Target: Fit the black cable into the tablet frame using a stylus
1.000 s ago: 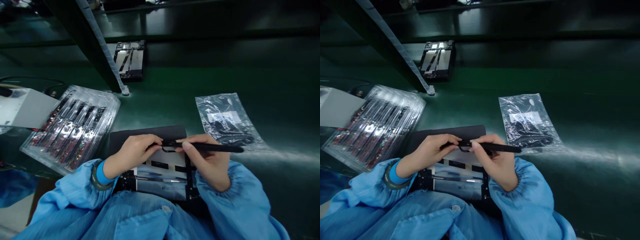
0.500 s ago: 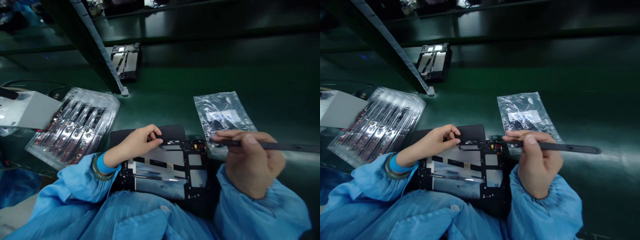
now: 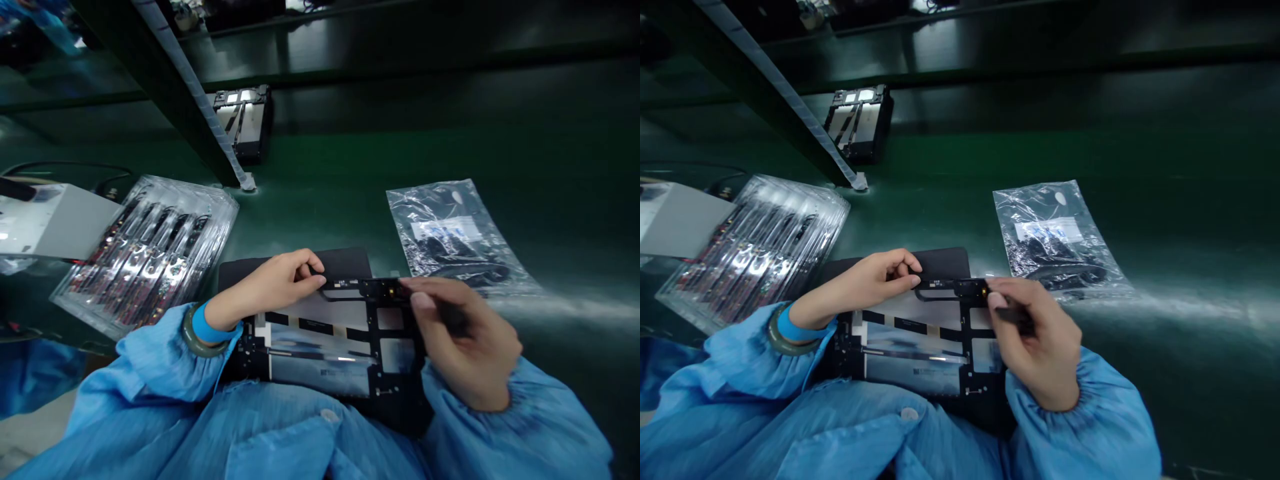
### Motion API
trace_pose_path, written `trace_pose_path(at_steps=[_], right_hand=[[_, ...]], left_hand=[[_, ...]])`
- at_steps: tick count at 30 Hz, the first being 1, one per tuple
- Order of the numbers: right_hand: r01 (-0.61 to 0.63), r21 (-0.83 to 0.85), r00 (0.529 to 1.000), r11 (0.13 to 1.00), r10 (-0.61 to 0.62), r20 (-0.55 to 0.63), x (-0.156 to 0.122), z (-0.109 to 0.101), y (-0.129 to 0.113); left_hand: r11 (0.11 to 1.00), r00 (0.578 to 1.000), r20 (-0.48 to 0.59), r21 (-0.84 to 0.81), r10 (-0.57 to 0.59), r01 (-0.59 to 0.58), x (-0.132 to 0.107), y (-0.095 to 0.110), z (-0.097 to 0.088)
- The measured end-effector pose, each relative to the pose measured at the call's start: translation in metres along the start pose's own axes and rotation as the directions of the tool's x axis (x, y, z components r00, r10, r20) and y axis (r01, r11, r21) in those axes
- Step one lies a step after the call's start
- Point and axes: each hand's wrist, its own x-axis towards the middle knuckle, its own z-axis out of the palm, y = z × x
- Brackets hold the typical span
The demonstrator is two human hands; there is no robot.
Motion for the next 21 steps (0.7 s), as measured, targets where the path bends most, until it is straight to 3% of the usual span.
trace_pose_path(at_steps=[2,5,8,10,13,18,20,21], right_hand=[[0.14,0.079,0.979,0.987,-0.15,0.138,0.0,0.005,-0.008],[0.306,0.108,0.88,0.946,-0.324,0.346,-0.002,0.017,-0.015],[0.428,0.045,0.793,0.903,-0.399,0.46,-0.006,0.03,-0.015],[0.482,-0.009,0.765,0.876,-0.416,0.492,-0.009,0.035,-0.014],[0.513,-0.065,0.753,0.856,-0.412,0.514,-0.009,0.04,-0.014],[0.532,-0.08,0.731,0.843,-0.409,0.546,-0.006,0.044,-0.016],[0.501,-0.003,0.747,0.866,-0.43,0.507,-0.006,0.04,-0.016],[0.463,0.042,0.779,0.885,-0.429,0.457,-0.006,0.036,-0.015]], left_hand=[[1.0,1.0,-0.008,0.012,0.011,-0.011,0.001,0.0,0.001],[0.999,1.0,-0.01,0.032,0.024,-0.024,0.003,0.003,0.001],[1.0,0.999,0.031,-0.001,0.011,-0.011,0.004,0.007,-0.003],[1.0,0.997,0.077,0.0,-0.01,0.01,0.002,0.01,-0.007],[0.994,0.993,0.105,0.104,-0.053,0.042,0.001,0.013,-0.012],[0.95,0.998,0.03,0.307,-0.063,0.05,0.001,0.013,-0.009],[0.939,0.999,0.01,0.342,-0.052,0.045,0.0,0.011,-0.006],[0.94,0.999,0.01,0.34,-0.048,0.042,0.0,0.011,-0.004]])
